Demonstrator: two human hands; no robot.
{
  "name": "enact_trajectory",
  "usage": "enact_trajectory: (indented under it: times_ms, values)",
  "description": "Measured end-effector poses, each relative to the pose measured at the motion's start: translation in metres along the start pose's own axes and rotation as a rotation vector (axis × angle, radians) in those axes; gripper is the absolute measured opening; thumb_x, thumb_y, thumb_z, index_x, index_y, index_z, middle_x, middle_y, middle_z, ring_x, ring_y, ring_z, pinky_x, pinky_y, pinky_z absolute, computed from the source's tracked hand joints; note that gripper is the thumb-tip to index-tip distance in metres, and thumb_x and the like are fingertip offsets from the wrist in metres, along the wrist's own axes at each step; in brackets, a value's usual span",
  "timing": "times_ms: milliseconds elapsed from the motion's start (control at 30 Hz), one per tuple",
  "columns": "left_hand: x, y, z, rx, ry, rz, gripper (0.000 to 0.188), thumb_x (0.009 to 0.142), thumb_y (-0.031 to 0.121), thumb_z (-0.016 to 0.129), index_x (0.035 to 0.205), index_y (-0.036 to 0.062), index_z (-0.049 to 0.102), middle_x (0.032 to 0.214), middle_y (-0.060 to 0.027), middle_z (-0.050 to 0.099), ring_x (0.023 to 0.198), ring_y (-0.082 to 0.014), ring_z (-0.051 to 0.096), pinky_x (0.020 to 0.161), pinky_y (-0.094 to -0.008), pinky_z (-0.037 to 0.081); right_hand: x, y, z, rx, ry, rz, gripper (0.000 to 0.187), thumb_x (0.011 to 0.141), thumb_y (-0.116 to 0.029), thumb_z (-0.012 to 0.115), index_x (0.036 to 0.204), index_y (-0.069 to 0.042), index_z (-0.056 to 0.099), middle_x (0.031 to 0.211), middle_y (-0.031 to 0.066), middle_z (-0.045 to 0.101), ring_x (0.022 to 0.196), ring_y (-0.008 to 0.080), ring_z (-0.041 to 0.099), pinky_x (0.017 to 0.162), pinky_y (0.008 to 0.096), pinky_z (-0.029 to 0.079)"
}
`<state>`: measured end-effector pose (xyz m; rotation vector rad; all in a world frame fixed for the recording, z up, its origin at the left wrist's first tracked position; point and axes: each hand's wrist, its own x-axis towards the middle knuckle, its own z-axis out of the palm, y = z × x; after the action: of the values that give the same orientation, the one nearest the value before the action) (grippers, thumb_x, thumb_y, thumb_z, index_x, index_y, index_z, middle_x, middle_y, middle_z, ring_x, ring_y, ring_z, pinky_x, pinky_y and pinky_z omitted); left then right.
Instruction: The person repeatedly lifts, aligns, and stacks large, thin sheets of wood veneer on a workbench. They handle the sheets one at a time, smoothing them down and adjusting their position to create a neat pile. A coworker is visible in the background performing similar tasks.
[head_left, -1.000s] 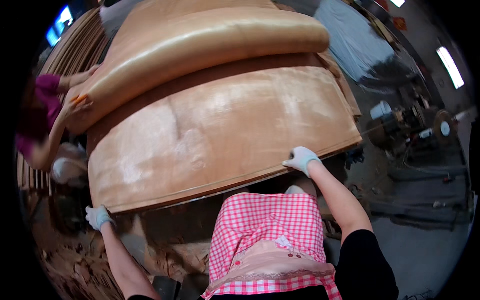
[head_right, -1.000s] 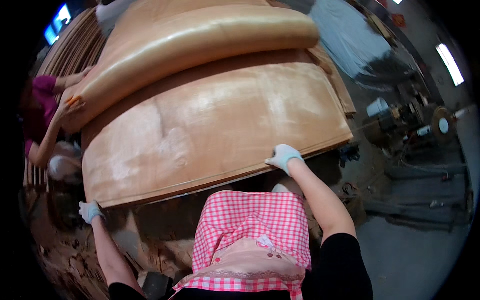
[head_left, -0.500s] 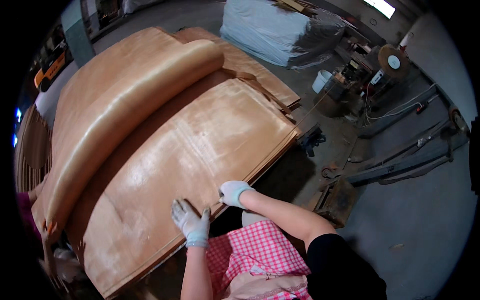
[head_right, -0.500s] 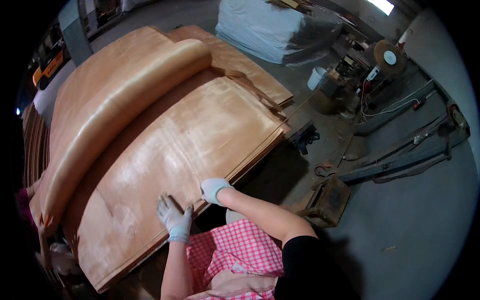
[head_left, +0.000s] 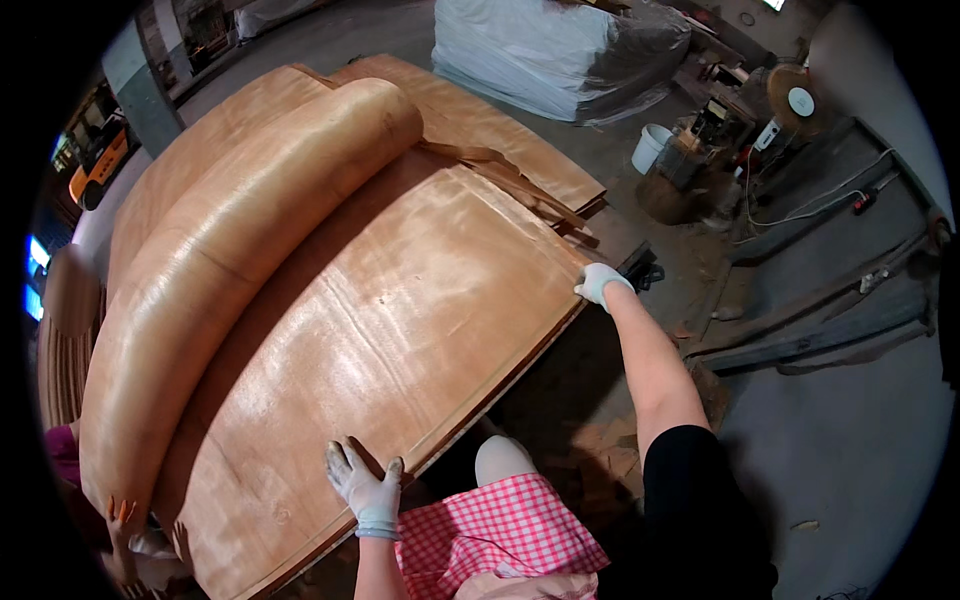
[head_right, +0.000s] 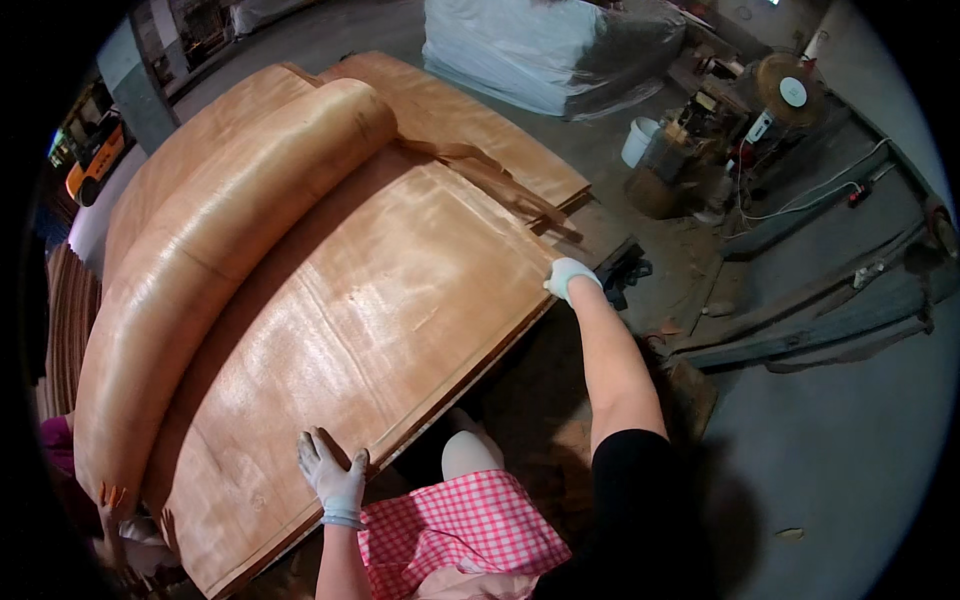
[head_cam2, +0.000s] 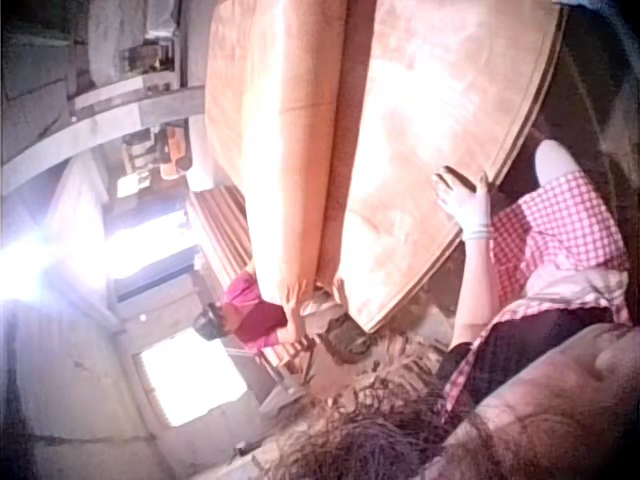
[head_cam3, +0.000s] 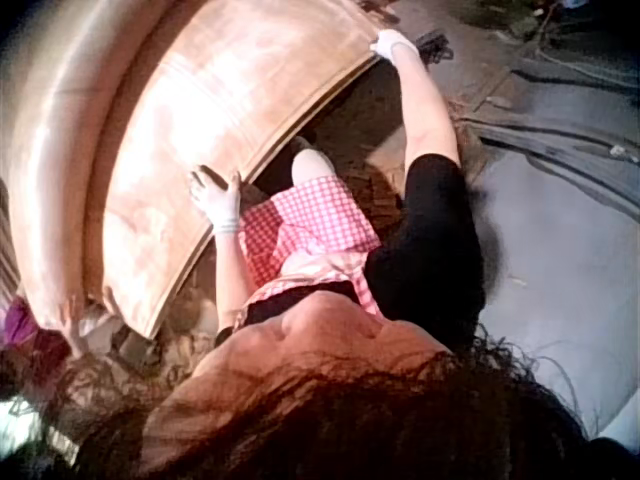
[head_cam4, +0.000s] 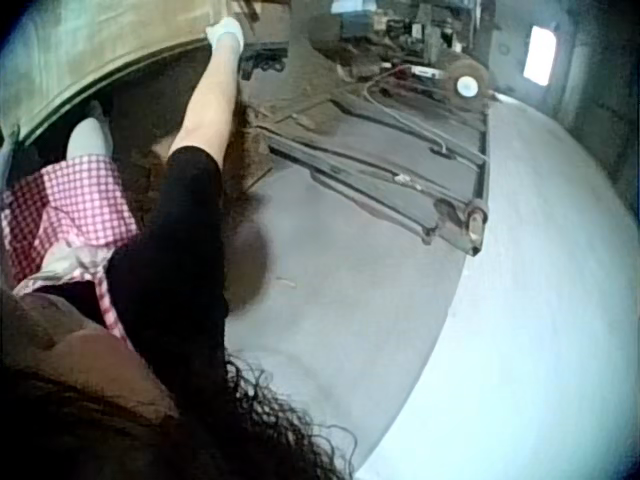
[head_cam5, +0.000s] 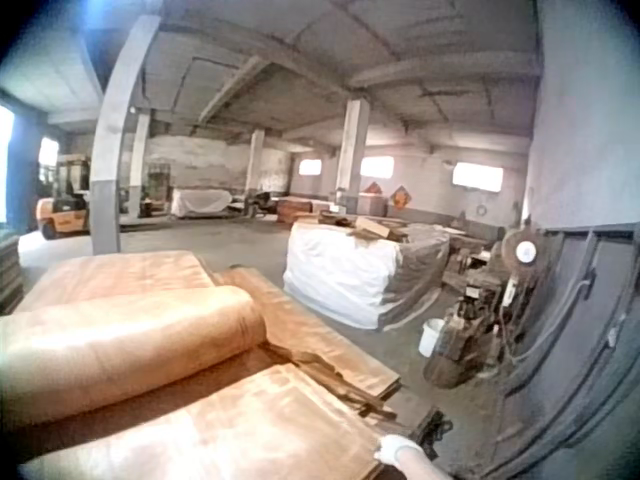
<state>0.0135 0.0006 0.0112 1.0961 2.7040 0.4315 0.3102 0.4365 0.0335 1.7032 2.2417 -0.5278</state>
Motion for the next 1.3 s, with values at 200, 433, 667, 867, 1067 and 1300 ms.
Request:
enact_trajectory:
  times_ms: [200,433,667,867,1067,1300]
  values:
    - [-0.004,-0.003,-0.005,-0.032,0.026,-0.031,0.099,0.070,0.042,0.076,0.147,0.0003,0.028,0.152,-0.0267,0.023,0.142,-0.0407,0.021,0.117,-0.0489,0.013,-0.036,0.001,0.036,0.514,0.517,0.179,0.032,0.091,-0.023,0.057,0.109,0.002,0.062,0.111,0.0236,0.063,0.106,0.0402,0.059,0.089,0.0445,0.047]
    - [-0.050,0.038,-0.029,-0.522,0.231,0.415,0.032,0.078,0.029,0.075,0.100,0.0077,0.065,0.096,-0.0130,0.064,0.089,-0.0316,0.062,0.079,-0.0412,0.050,-0.225,-0.142,0.103,0.946,0.110,-0.528,0.015,0.089,-0.011,0.061,0.097,0.002,0.061,0.096,0.0147,0.064,0.088,0.0174,0.059,0.081,0.0313,0.047]
    - [-0.118,0.015,-0.066,-1.092,0.096,0.297,0.021,0.076,0.013,0.067,0.095,0.0041,0.066,0.088,-0.0118,0.062,0.083,-0.0265,0.062,0.072,-0.0344,0.051,-0.375,-0.223,0.114,1.112,-0.238,-0.840,0.015,0.090,-0.012,0.062,0.096,0.002,0.058,0.134,0.0264,0.049,0.116,0.0238,0.053,0.093,0.0341,0.045]
    - [-0.147,-0.033,-0.062,-1.290,0.128,0.166,0.012,0.081,0.009,0.066,0.090,0.0021,0.069,0.086,-0.0075,0.063,0.081,-0.0194,0.061,0.075,-0.0298,0.050,-0.408,-0.261,0.127,1.169,-0.454,-0.827,0.070,0.093,-0.025,0.064,0.144,0.006,0.027,0.140,0.0244,0.044,0.126,0.0268,0.048,0.106,0.0353,0.037]
    - [-0.162,-0.065,-0.061,-1.497,0.166,-0.098,0.006,0.086,0.007,0.067,0.086,0.0015,0.068,0.081,-0.0038,0.062,0.079,-0.0126,0.059,0.072,-0.0264,0.049,-0.400,-0.275,0.126,0.547,-0.320,-0.951,0.039,0.093,-0.024,0.061,0.118,0.005,0.059,0.111,0.0194,0.064,0.105,0.0269,0.062,0.093,0.0348,0.048]
    - [-0.136,-0.208,-0.083,-1.534,0.792,-0.393,0.006,0.080,0.001,0.072,0.082,0.0014,0.067,0.079,-0.0026,0.066,0.074,-0.0092,0.061,0.069,-0.0254,0.051,-0.323,-0.239,0.097,0.428,-0.077,-0.826,0.007,0.086,-0.003,0.060,0.090,0.000,0.065,0.084,0.0099,0.064,0.080,0.0187,0.061,0.078,0.0306,0.048]
